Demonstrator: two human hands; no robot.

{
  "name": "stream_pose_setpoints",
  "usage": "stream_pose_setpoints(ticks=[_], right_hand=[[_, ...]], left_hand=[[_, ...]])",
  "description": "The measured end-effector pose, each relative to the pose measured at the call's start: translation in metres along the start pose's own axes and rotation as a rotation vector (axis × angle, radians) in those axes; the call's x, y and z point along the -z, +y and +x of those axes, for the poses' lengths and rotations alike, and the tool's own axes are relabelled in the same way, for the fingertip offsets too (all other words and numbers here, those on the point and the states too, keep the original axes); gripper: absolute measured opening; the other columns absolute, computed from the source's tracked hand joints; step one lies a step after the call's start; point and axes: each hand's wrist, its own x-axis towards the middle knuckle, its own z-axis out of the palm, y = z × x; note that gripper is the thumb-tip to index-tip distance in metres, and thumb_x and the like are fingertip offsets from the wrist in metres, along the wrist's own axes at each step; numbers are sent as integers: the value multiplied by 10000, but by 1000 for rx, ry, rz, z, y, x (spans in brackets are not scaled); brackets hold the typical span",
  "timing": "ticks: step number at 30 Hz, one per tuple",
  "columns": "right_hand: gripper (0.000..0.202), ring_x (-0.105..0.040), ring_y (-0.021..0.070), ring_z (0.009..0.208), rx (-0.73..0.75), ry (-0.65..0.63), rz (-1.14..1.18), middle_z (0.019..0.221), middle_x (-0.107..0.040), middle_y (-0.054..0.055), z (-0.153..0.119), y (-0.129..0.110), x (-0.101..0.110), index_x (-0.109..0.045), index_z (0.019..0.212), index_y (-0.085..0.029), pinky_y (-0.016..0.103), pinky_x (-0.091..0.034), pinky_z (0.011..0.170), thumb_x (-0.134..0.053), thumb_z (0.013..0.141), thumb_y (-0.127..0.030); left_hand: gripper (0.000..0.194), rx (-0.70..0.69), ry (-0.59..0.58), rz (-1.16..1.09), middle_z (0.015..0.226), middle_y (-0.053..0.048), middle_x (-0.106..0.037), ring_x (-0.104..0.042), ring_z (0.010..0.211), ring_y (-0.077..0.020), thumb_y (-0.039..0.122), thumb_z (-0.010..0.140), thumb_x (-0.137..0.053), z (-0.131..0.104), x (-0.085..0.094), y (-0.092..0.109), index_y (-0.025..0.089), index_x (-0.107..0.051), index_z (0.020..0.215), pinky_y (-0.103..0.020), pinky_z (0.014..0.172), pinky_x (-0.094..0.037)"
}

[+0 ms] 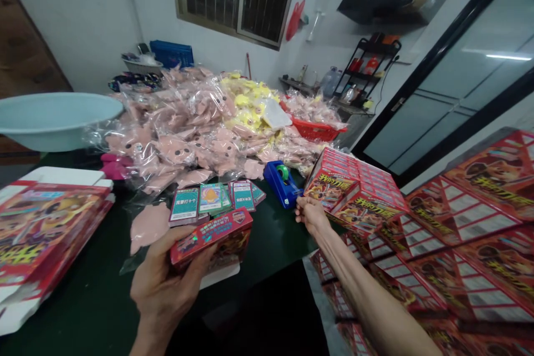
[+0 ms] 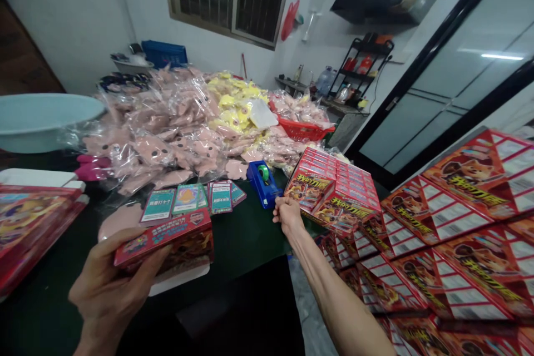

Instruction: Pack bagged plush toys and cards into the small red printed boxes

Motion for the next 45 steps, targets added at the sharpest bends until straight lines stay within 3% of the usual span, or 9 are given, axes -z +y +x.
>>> stream_pose_setpoints(ticks=[4, 8, 12, 16, 21, 27, 32, 40, 45], right_hand=[[195, -561, 82, 609, 65, 25, -94, 778, -603, -4, -3, 1, 4, -595, 886, -116, 223, -481, 548, -564, 878, -309], [307, -366, 45, 407, 213, -31, -87, 446, -419, -77, -57, 6, -2, -511, 571, -146, 184, -287, 400, -665, 760, -333], [238, -397, 50, 447, 358, -356, 89, 514, -465, -63, -146, -2, -24, -572, 710, -168, 185, -301, 427, -617, 808, -380], [197, -382, 43, 438, 236, -557, 328, 529, -458, -62, -195, -21, -58, -611, 763, -180, 170, -270, 395, -644, 791, -372], [247, -311, 23, 385, 119, -584, 450, 459, -412, -81, -197, -25, -81, -581, 661, -166, 168, -218, 372, -707, 730, -366], [321, -297, 23, 368, 108, -540, 444, 434, -395, -85, -198, -22, -85, -537, 591, -158, 172, -222, 364, -721, 704, -396], [359, -325, 35, 351, 120, -513, 394, 413, -408, -78, -201, -26, -88, -499, 555, -163, 175, -252, 351, -712, 694, -416], [376, -360, 47, 357, 124, -493, 331, 436, -437, -68, -196, -25, -90, -516, 540, -157, 168, -318, 307, -733, 645, -446], [374, -397, 50, 360, 118, -503, 386, 456, -464, -65, -192, -19, -97, -536, 566, -152, 173, -376, 314, -718, 662, -464]], left_hand=[[414, 1, 3, 20, 895, -11, -666, -641, 730, -129, 157, 652, -762, 1, 0, 2, 180, -604, 1034, -211, 682, -515], [397, -14, 5, 16, 889, -4, -662, -645, 727, -118, 160, 675, -746, 1, 0, 10, 182, -583, 1036, -196, 661, -517], [409, -13, 37, 35, 897, -7, -652, -647, 724, -117, 189, 688, -743, -1, -2, 17, 182, -560, 1054, -200, 648, -523], [378, -39, 16, 50, 891, -4, -661, -652, 730, -118, 192, 705, -734, -5, -1, 18, 191, -560, 1041, -208, 664, -525], [363, -39, -57, -83, 895, -11, -644, -636, 773, -126, 151, 720, -718, -5, 2, 20, 189, -551, 1040, -218, 692, -518], [362, -137, -88, -158, 921, -38, -605, -594, 868, -160, 105, 708, -715, 2, 4, 21, 170, -542, 1019, -286, 776, -503], [358, -182, -140, -132, 879, -26, -588, -582, 808, -144, 110, 708, -718, 8, 9, 22, 167, -530, 1007, -257, 718, -498], [387, -365, -513, 59, 903, -39, -510, -528, 749, -116, 89, 836, -552, 27, 23, 25, 234, -543, 1194, -208, 598, -460], [418, -308, -538, -106, 937, -54, -492, -527, 760, -114, 62, 834, -471, 32, 22, 26, 191, -524, 1228, -222, 612, -480]])
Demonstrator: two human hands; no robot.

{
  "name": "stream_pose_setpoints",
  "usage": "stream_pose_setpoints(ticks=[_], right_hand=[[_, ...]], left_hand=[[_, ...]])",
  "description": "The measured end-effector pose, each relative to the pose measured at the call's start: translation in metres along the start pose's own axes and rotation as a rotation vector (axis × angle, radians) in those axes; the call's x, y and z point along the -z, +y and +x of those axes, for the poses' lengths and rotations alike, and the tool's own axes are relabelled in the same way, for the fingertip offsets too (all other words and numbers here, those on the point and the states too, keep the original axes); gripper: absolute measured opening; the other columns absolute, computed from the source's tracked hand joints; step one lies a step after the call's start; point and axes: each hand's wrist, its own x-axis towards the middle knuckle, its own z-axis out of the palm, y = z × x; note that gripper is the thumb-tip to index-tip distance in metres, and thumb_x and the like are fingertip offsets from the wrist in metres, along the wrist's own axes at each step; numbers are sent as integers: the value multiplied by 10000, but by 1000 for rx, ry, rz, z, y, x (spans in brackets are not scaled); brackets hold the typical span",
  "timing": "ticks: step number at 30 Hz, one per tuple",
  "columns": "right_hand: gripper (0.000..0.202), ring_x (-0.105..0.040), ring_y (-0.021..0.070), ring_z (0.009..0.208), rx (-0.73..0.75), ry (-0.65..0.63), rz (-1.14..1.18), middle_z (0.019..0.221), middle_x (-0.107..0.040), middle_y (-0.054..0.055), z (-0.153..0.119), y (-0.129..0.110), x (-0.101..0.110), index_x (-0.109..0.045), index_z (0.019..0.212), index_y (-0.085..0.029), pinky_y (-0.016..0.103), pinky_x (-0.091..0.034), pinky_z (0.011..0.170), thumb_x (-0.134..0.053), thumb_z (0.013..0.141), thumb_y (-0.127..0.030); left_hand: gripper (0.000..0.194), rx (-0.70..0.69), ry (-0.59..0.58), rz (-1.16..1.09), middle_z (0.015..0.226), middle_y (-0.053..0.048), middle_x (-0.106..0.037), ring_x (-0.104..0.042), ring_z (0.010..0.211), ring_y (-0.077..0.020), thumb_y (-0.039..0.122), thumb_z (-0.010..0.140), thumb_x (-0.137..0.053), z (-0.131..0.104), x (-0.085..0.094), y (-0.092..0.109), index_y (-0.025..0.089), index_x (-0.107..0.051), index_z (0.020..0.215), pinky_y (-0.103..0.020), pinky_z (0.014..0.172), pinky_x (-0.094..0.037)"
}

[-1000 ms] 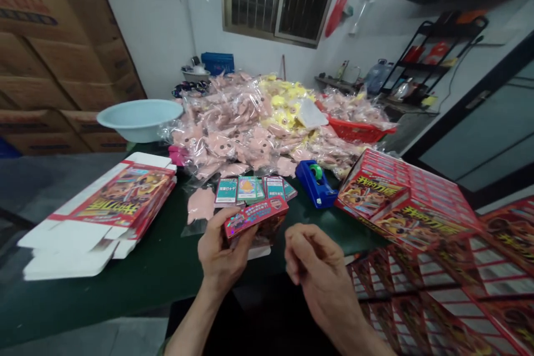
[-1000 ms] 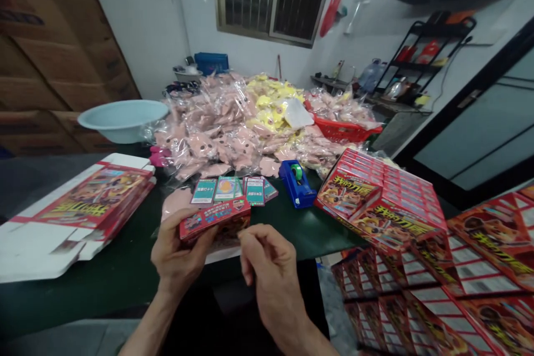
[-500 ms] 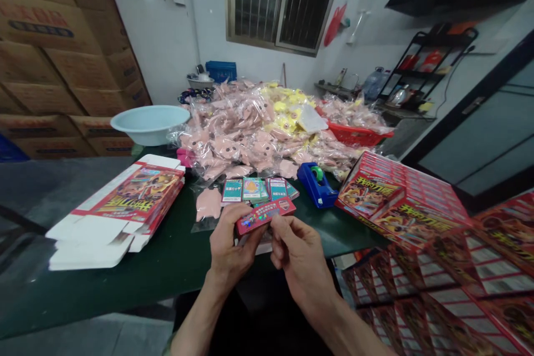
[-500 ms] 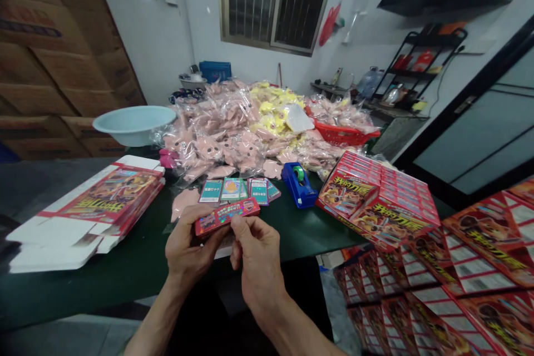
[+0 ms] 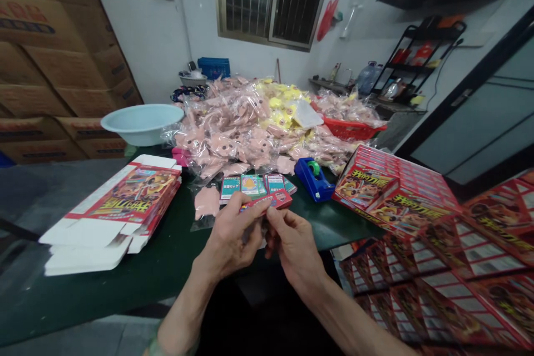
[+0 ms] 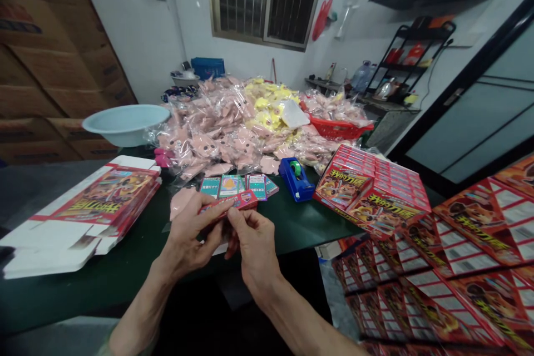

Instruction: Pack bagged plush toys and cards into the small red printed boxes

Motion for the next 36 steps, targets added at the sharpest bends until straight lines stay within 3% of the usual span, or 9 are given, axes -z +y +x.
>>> stream_pose_setpoints(ticks=[7, 12, 15, 21, 26, 29, 32, 34, 36], right_hand=[[322, -402, 49, 366, 9, -43, 31, 474, -463, -75, 1, 4, 0, -573, 634, -154, 180, -398, 316, -707, 675, -444], [353, -368, 50, 332, -313, -37, 51, 399, -413, -80, -4, 40, 11, -504, 538, -160, 183, -340, 276, -741, 556, -421], [305, -341, 47, 318, -359, -62, 25, 390, -406, -85, -6, 57, 24, -540, 573, -143, 184, -311, 265, -727, 543, -382], [307, -405, 56, 375, -191, 18, -33, 486, -452, -90, 0, 45, 56, -562, 732, -153, 172, -346, 306, -719, 595, -378], [533, -561, 125, 601, -60, 137, -153, 768, -570, -17, -5, 41, 67, -567, 1021, -181, 202, -437, 387, -780, 543, -278], [597, -607, 179, 811, 50, 138, -266, 980, -620, 52, -8, 38, 70, -570, 1092, -185, 264, -524, 598, -798, 550, -286], [485, -613, 191, 881, 129, -52, -281, 996, -658, 50, -8, 24, 73, -578, 1102, -193, 297, -504, 751, -739, 668, -338], [300, -608, 166, 755, 228, -143, -377, 857, -668, 25, -4, 6, 75, -624, 983, -194, 265, -485, 663, -685, 736, -354], [164, -579, 147, 675, 402, -205, -576, 769, -645, 13, 2, -18, 75, -639, 872, -193, 244, -447, 600, -654, 774, -324]], left_hand=[[285, 61, 143, 64, 824, -61, -551, -547, 742, -132, 146, 879, -432, 8, -3, 6, 137, -682, 1014, -249, 620, -478], [187, 9, 243, 193, 710, -30, -575, -543, 649, -113, 217, 855, -550, 15, -8, 1, 167, -729, 863, -223, 573, -458], [114, -7, 269, 208, 708, -27, -581, -545, 635, -112, 232, 793, -647, 14, -11, -4, 166, -728, 839, -222, 564, -457], [173, 15, 221, 206, 775, -32, -592, -571, 695, -124, 174, 774, -653, 12, -8, -4, 182, -710, 937, -231, 605, -480], [334, 179, 41, 62, 918, -45, -601, -607, 843, -153, 153, 791, -615, 7, 14, -1, 233, -645, 1114, -283, 742, -514], [317, 333, 209, -89, 1051, -56, -623, -608, 993, -191, 197, 765, -667, -12, 21, -2, 249, -654, 1077, -315, 853, -507], [335, 487, 484, -269, 1091, -64, -654, -641, 981, -209, 262, 739, -705, -41, 14, -7, 241, -635, 1065, -309, 828, -538], [416, 601, 479, -404, 1075, -88, -673, -677, 906, -226, 333, 761, -677, -57, 7, -11, 233, -574, 1152, -327, 754, -573], [525, 671, 393, -363, 1088, -114, -667, -678, 916, -249, 357, 753, -678, -66, 5, -12, 220, -511, 1232, -365, 776, -574]])
